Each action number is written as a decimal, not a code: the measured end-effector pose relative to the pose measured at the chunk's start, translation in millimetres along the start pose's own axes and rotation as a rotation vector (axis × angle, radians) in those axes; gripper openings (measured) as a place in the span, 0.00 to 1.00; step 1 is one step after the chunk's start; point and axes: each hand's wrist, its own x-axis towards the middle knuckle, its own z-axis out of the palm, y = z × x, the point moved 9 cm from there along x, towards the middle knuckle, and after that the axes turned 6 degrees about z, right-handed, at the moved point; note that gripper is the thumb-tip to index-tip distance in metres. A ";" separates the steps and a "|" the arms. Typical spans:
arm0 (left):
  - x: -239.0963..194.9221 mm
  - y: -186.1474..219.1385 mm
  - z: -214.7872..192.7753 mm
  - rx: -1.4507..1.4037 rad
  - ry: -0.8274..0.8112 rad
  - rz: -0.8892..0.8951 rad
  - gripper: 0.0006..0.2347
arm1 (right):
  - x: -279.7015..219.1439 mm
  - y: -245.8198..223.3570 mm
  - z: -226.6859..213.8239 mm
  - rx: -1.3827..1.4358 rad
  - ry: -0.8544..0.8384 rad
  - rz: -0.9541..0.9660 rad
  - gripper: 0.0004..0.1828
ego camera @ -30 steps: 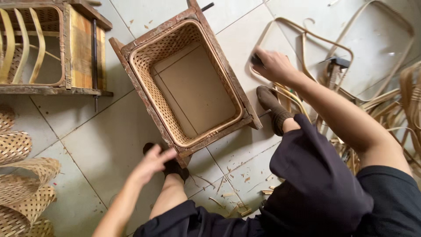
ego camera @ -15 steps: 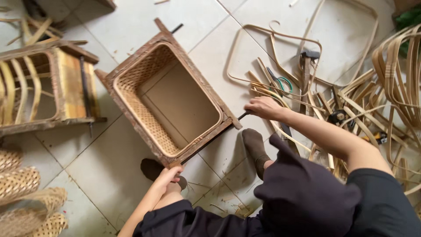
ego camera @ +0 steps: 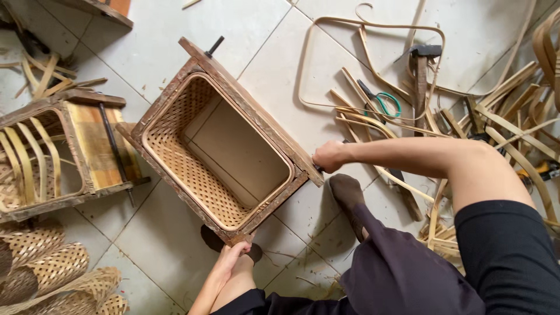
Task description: The person assembles a rectangular basket frame by inserting and securing curved bamboo strips into a wooden mold. They use a hammer to tap the strips into place and adjust the frame alignment throughout the process.
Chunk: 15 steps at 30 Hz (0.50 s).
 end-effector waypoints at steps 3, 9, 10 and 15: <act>-0.2 5.2 2.2 0.025 -0.010 0.017 0.10 | -25.7 -6.0 -15.8 0.063 0.263 0.050 0.07; -0.4 -2.7 -0.4 0.056 0.003 0.034 0.11 | -75.3 -27.4 -46.1 -0.081 0.773 0.019 0.09; 1.4 1.2 -0.2 0.022 -0.018 0.081 0.10 | -67.6 -29.6 -45.1 -0.066 0.686 -0.020 0.10; 6.5 12.7 7.8 -0.016 -0.078 0.158 0.08 | -24.7 -19.5 -24.3 -0.032 -0.016 -0.020 0.13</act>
